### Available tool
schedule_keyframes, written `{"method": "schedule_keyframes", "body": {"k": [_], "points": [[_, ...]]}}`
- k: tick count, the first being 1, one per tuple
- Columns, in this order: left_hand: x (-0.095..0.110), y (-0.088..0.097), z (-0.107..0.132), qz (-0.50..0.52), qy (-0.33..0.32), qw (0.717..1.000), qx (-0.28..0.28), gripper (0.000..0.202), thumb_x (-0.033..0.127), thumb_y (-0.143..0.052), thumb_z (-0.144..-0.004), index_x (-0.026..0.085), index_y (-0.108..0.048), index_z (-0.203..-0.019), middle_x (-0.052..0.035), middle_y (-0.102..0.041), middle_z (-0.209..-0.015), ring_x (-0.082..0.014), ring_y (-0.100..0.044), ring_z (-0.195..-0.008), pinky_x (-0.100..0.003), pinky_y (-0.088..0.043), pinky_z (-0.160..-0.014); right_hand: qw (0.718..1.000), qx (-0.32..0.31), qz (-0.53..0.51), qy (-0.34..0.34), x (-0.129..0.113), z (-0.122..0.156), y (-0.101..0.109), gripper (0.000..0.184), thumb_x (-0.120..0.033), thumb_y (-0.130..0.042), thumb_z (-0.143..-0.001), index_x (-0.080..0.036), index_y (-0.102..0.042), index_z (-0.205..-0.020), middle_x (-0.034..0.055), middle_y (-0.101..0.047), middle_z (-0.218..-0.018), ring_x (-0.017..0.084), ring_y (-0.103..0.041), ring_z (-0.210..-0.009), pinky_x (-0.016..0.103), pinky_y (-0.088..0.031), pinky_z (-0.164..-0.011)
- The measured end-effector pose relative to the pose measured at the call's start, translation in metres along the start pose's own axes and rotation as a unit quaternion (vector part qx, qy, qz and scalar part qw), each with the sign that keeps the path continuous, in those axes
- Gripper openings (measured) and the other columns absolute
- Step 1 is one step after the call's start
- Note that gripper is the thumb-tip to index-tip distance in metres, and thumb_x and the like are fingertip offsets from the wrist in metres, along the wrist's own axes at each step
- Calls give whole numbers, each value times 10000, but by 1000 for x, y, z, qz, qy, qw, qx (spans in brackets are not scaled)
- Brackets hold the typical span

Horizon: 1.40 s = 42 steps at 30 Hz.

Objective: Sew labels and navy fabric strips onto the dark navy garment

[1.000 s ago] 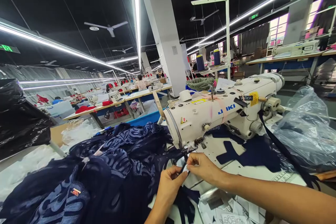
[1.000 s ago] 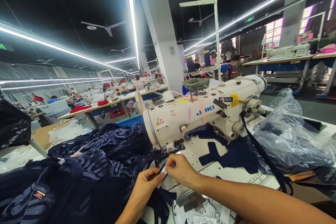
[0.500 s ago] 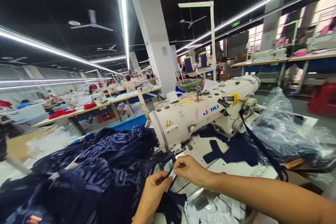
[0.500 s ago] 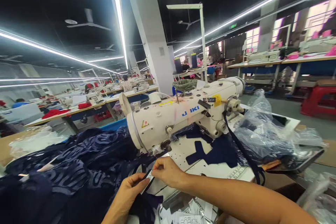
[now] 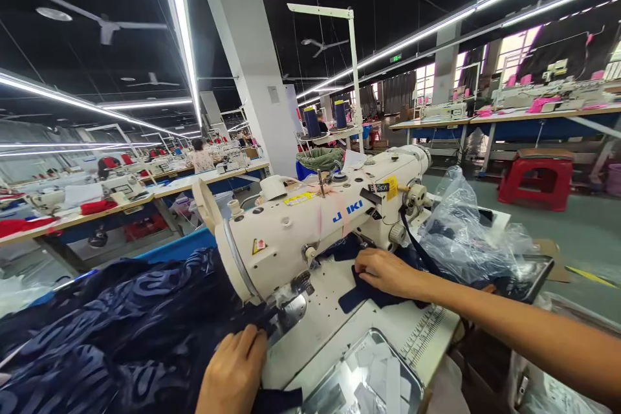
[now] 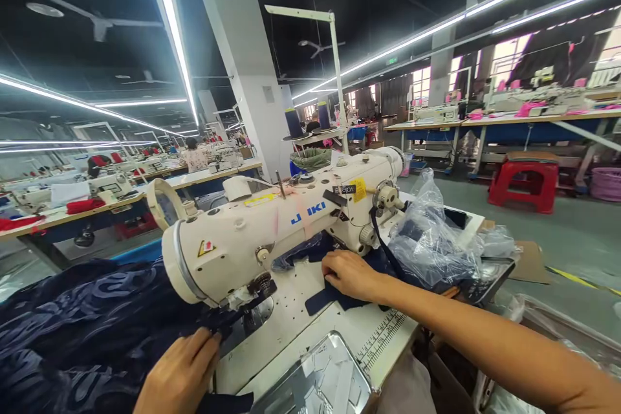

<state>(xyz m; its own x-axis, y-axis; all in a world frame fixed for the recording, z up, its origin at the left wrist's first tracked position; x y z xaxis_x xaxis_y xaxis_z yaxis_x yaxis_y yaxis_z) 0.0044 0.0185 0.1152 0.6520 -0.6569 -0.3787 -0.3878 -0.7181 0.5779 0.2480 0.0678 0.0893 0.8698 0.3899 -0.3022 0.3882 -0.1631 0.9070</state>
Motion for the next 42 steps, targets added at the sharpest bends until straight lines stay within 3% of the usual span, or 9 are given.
{"method": "schedule_keyframes", "body": {"k": [4,8,15,32,42], "points": [[26,-37,-2,-5,-41,998,-47,432,57,-225,-875,167,-552,-615,-29,-571,-635,-127,-517,-515,-246,-396,-538,996,-41,64,43,9,11,-4,129,-90,-524,-758,-151,-594,-848,61,-613,-859,190,-543,-837,281,-404,-730],[31,-55,7,10,-55,993,-101,397,25,-250,-854,179,-537,-626,-6,-543,-597,-133,-494,-503,-261,-372,-552,989,-68,76,110,2,14,-13,173,-64,-497,-782,-152,-607,-882,54,-622,-926,183,-531,-883,286,-392,-784],[27,-44,16,-3,-53,990,-130,374,-45,-282,-805,166,-554,-658,-6,-548,-599,-145,-497,-541,-274,-348,-587,977,-88,117,157,-2,14,-20,213,-93,-432,-840,-169,-621,-902,52,-605,-997,188,-518,-880,275,-407,-705],[27,-47,22,-9,-51,989,-138,361,-8,-277,-822,167,-553,-668,-4,-547,-595,-143,-494,-530,-276,-361,-570,978,-124,150,81,-2,2,-27,85,-209,-564,-797,-162,-601,-858,59,-576,-893,204,-543,-871,322,-387,-769],[27,-46,21,-2,-48,991,-121,354,-39,-297,-795,173,-554,-674,-2,-557,-601,-146,-508,-532,-274,-362,-586,983,-133,102,69,4,-5,-29,190,-177,-596,-747,-162,-547,-929,54,-553,-925,215,-504,-906,358,-359,-808]]}}
Point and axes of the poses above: each hand's wrist, its own z-axis away from the middle knuckle, its own y-axis out of the back of the hand, x = y × z, the point moved 7 cm from there along -z, towards the middle knuckle
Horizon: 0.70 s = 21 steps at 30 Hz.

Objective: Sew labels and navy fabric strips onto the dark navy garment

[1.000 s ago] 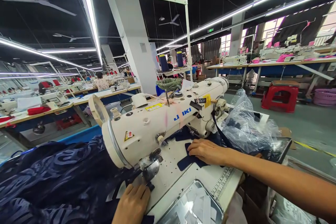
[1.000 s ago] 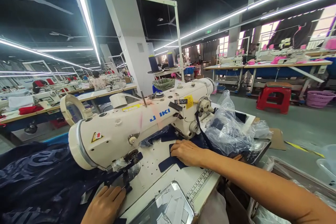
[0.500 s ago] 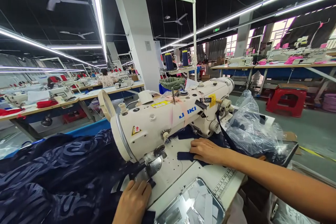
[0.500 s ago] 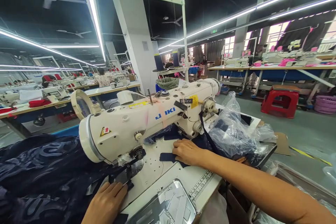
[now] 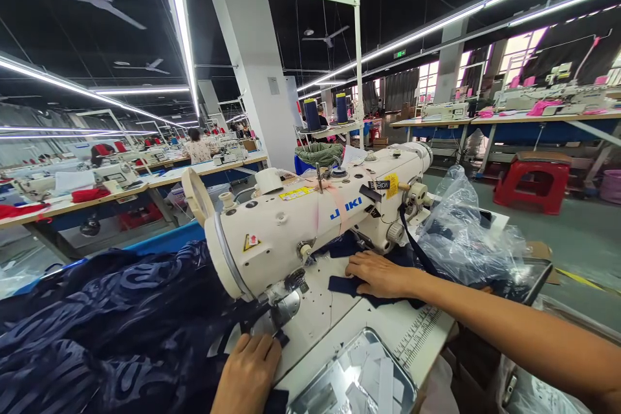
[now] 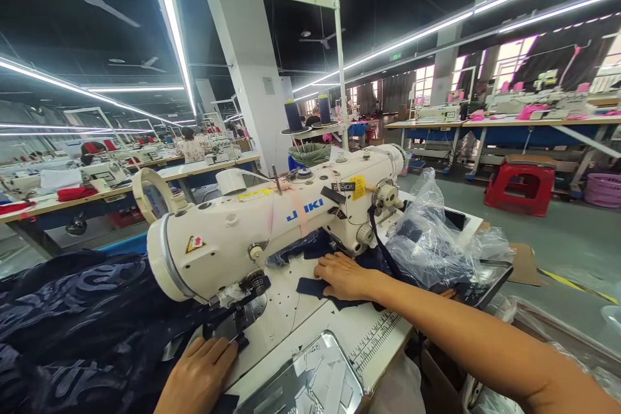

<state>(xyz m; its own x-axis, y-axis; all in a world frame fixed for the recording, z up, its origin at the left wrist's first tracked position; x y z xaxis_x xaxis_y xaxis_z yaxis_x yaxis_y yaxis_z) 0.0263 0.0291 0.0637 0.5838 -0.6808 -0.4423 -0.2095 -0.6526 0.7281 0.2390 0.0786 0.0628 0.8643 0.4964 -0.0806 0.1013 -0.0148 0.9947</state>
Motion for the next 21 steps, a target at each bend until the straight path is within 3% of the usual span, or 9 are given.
{"method": "schedule_keyframes", "body": {"k": [4,9,12,16,21], "points": [[-1,-1,1,-6,4,1000,-5,346,-37,-302,-797,167,-559,-686,-4,-557,-605,-146,-512,-538,-274,-361,-587,999,15,-41,5,4,-2,2,153,-191,-608,-732,-172,-545,-870,39,-543,-909,194,-506,-877,325,-371,-783],[-2,-1,2,11,11,1000,-15,340,-15,-296,-808,171,-551,-681,-1,-552,-598,-144,-500,-528,-280,-355,-577,991,102,-87,-11,6,9,25,90,-104,-485,-798,-173,-543,-805,18,-579,-812,145,-533,-760,263,-378,-730],[-2,-3,4,21,23,999,-11,339,-8,-296,-811,178,-539,-664,3,-542,-590,-137,-483,-512,-276,-348,-571,990,121,-45,-61,15,20,39,110,-117,-459,-816,-180,-549,-808,19,-607,-803,152,-553,-731,252,-375,-679],[-1,-5,6,16,49,998,34,369,-22,-273,-790,189,-503,-594,0,-508,-554,-154,-476,-513,-293,-333,-571,981,96,79,-151,34,33,47,116,-121,-460,-819,-176,-561,-829,49,-628,-840,177,-583,-737,250,-364,-604],[-1,-5,6,12,49,998,26,355,-55,-287,-742,186,-522,-634,4,-519,-566,-150,-491,-537,-287,-343,-596,965,103,145,-192,36,37,45,189,-44,-416,-808,-138,-580,-816,134,-615,-826,208,-579,-758,286,-373,-659]]}}
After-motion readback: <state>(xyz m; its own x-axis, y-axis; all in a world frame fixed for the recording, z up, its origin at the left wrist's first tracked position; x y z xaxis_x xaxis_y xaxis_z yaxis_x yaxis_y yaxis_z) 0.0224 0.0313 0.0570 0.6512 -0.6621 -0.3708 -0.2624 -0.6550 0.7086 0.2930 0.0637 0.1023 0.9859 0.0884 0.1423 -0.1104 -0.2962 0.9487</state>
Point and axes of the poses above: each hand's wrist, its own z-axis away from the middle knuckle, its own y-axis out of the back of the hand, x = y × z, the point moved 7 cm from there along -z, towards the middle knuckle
